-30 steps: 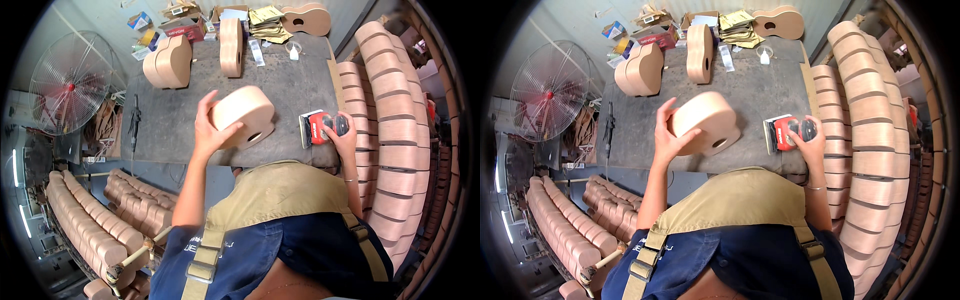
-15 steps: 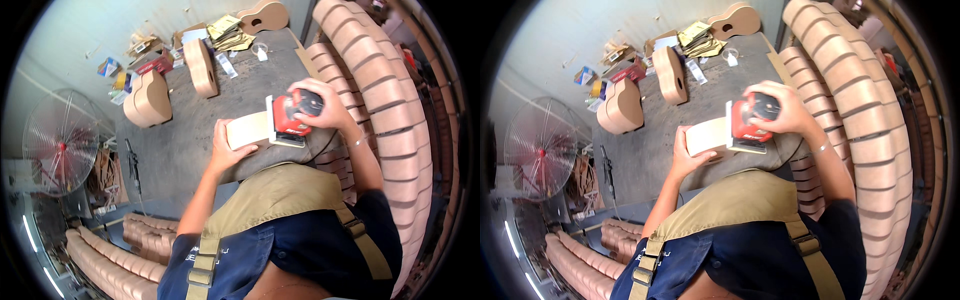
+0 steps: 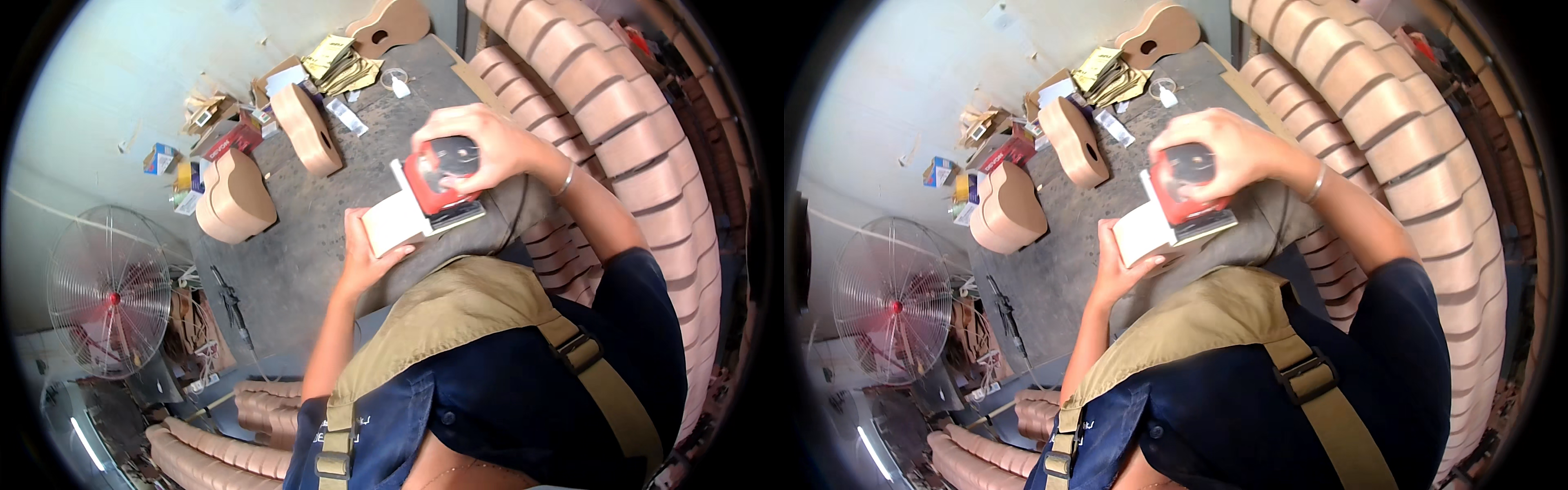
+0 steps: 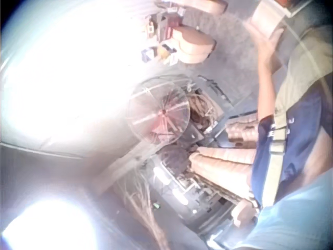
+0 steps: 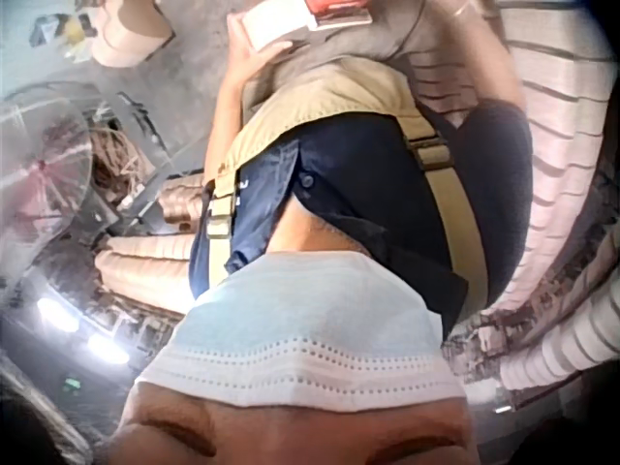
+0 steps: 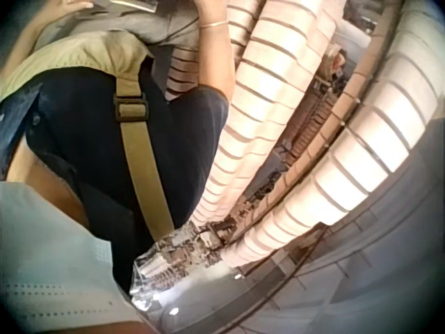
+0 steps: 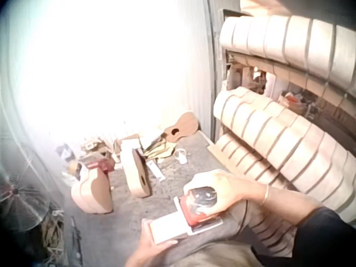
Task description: The person uses a handheld electric sander to smooth the surface of a wooden guitar body. They systematically move the sander across the top, sides, and edges of the instrument, frequently rotating the body to access different areas.
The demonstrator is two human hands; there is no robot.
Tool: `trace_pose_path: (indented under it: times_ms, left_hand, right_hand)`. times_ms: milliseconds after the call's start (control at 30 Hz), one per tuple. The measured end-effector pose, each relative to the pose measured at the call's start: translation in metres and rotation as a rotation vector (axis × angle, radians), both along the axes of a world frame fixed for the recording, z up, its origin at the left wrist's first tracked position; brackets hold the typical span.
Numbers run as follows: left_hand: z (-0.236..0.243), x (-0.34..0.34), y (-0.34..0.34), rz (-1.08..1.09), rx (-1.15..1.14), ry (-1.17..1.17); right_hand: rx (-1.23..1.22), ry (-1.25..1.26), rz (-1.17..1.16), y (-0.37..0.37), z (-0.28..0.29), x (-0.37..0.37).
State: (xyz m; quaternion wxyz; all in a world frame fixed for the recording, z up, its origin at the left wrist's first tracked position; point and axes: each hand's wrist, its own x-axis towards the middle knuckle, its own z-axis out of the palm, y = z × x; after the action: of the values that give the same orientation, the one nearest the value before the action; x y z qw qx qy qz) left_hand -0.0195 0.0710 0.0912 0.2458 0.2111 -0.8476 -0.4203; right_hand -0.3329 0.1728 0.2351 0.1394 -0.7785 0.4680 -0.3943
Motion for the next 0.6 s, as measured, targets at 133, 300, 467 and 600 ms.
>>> trace_pose_path:
  times_ms: [133,300,467,600]
  left_hand:
    - [0.008,-0.027,0.006,-0.068,-0.337,0.010]
    - [0.008,0.026,-0.020,0.017,0.036,-0.146]
    - [0.003,0.063,-0.024,0.060,0.191,-0.128]
    - [0.011,0.054,-0.025,0.033,0.218,-0.145]
  right_hand:
    - [-0.003,0.068,0.070,-0.025,0.027,0.044]
    - [0.041,-0.018,-0.009,-0.018,0.004,0.021]
    - [0.059,-0.320,-0.230,0.048,-0.063,-0.001]
    - [0.045,-0.225,-0.266,0.049,-0.053,0.000]
